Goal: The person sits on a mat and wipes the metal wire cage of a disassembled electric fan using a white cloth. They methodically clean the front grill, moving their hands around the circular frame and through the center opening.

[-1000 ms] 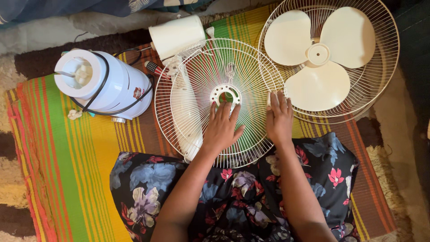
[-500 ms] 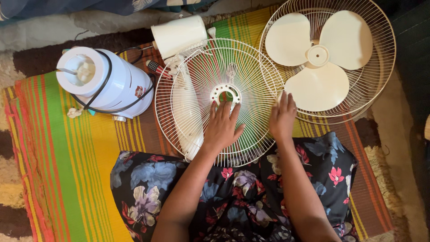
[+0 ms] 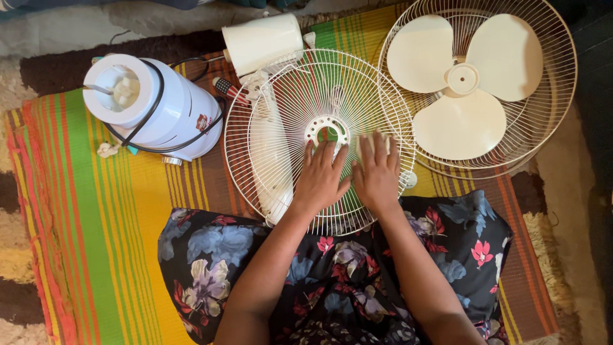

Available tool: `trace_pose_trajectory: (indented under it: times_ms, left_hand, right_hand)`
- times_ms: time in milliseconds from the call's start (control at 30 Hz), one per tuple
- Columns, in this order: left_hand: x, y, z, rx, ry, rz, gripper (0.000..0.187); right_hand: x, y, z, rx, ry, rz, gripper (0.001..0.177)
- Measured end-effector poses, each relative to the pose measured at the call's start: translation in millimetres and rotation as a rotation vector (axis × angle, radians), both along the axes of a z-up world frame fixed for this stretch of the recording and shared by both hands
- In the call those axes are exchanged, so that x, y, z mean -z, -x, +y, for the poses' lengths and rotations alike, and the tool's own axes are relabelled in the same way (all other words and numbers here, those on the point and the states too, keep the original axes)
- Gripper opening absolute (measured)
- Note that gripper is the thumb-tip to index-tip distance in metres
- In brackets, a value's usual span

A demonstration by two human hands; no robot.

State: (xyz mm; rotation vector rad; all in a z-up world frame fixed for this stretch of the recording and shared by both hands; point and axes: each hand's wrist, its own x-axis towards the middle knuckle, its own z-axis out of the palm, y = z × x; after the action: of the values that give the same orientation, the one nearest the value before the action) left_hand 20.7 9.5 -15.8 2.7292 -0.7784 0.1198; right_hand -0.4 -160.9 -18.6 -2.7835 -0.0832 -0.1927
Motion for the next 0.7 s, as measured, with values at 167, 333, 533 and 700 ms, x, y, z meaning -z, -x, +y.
trace_pose_trajectory:
  times_ms: [167, 333, 533, 700]
  left_hand:
    - [7, -3, -3, 0.001, -0.078, 0.04, 0.071]
    - [8, -5, -4, 0.003, -0.076, 0.058, 0.072]
    - [8, -3, -3, 0.001, -0.069, 0.027, 0.07]
    - [10, -7, 0, 0.05, 0.037, 0.033, 0.067]
  right_hand:
    - [12, -18, -22, 0.106, -0.008, 0.09, 0.073]
    - [18, -23, -40, 0.218, -0.113, 0.079, 0.078]
    - [31, -28, -57, 0.265, -0.281, -0.018, 0.079]
    - [44, -27, -64, 0.241, -0.302, -0.097, 0.076]
